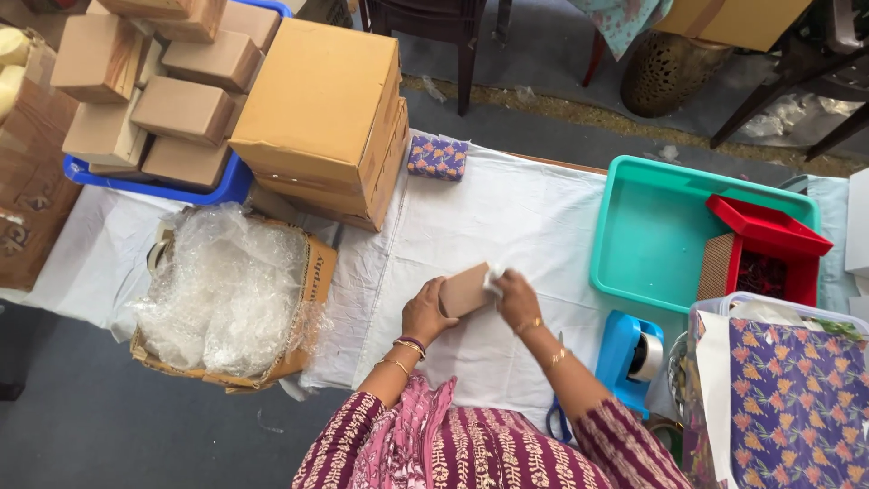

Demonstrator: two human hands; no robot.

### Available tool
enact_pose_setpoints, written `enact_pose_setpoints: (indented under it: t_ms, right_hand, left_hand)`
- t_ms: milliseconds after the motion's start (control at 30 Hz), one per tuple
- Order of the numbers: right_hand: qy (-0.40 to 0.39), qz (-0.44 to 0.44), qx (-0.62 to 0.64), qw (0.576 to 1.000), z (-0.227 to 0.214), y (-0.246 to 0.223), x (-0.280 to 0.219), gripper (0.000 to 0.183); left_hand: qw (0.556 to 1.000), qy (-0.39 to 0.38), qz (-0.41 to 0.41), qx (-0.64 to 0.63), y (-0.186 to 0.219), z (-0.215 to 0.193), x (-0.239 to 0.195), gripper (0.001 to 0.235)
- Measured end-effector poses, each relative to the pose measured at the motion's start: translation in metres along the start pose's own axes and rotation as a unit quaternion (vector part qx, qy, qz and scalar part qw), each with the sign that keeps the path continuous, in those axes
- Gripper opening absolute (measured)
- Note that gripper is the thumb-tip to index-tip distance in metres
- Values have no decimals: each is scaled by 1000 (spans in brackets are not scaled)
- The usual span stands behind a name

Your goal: Wrapping a small cardboard box with decorative paper and securing it with tape.

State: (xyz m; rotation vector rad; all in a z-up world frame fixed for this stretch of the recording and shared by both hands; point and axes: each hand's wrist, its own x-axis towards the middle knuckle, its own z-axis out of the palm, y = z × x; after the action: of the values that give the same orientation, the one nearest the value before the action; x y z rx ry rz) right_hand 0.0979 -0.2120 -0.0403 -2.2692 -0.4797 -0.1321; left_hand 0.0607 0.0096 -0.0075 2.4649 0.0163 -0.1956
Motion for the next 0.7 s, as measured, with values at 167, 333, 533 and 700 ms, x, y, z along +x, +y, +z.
enact_pose_setpoints:
  t_ms: [167,333,533,700]
  right_hand:
    - [-20,38,-66,997,68,5,16,21]
    - [-72,-32,-30,996,51,-21,-24,26]
    - [-13,17,-62,998,35,-8,20,25]
    - [-55,-26,-54,997,63,-36,-16,18]
  left_hand:
    - [1000,-4,-9,-2,-21,21,3,95]
    - [1000,-6,-18,-9,-10,9,2,91]
    - [1000,-6,-19,3,-6,7,0,100]
    - [1000,-8,-16,-5,-10,13,2,97]
